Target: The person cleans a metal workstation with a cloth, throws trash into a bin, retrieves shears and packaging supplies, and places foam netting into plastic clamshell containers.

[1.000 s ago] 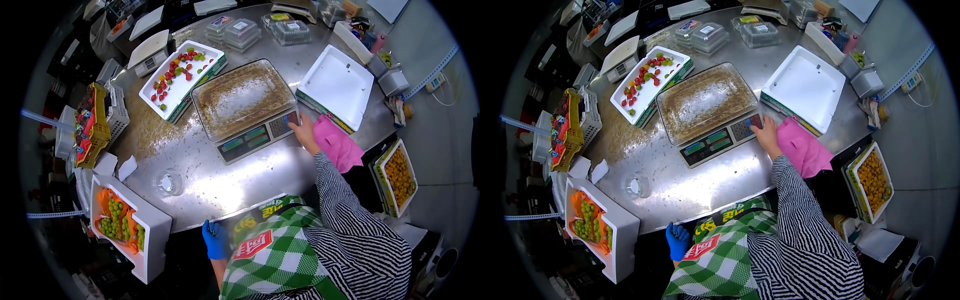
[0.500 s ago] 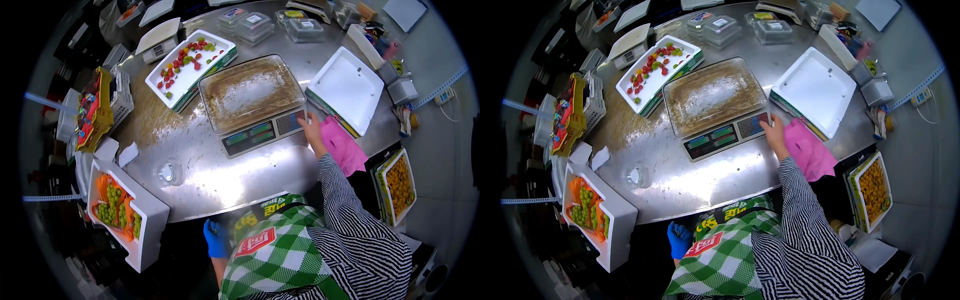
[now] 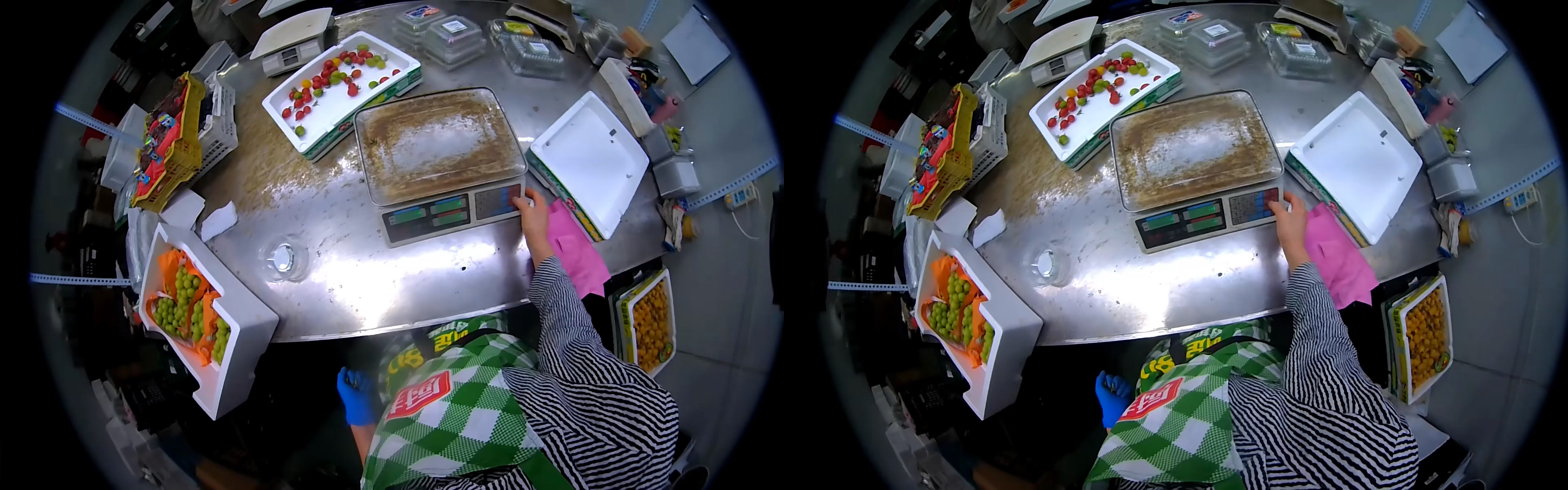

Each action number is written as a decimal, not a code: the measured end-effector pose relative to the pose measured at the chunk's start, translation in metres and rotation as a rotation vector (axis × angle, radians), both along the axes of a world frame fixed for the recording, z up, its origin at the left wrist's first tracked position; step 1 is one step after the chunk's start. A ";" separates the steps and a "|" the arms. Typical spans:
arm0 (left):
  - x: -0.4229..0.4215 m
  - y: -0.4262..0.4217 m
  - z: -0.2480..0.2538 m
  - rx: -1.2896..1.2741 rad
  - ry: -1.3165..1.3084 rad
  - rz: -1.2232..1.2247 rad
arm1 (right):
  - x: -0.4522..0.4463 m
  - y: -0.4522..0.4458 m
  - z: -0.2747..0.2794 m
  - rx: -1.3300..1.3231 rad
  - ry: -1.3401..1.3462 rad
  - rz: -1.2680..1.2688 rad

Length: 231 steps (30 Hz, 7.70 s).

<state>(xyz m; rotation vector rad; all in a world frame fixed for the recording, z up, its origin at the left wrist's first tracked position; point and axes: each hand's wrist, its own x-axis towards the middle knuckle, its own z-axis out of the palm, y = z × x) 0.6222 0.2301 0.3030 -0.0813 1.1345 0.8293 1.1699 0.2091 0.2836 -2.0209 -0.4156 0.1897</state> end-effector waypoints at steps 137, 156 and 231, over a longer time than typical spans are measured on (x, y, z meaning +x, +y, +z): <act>-1.028 -0.211 0.064 0.349 -0.150 0.941 | -1.415 0.192 0.127 0.024 0.858 1.303; -1.393 0.087 0.030 0.462 -0.295 0.846 | -1.532 0.494 0.071 0.139 0.786 0.700; -1.955 1.011 0.023 -0.649 1.768 -0.591 | -2.299 1.364 0.053 -0.014 -0.060 2.424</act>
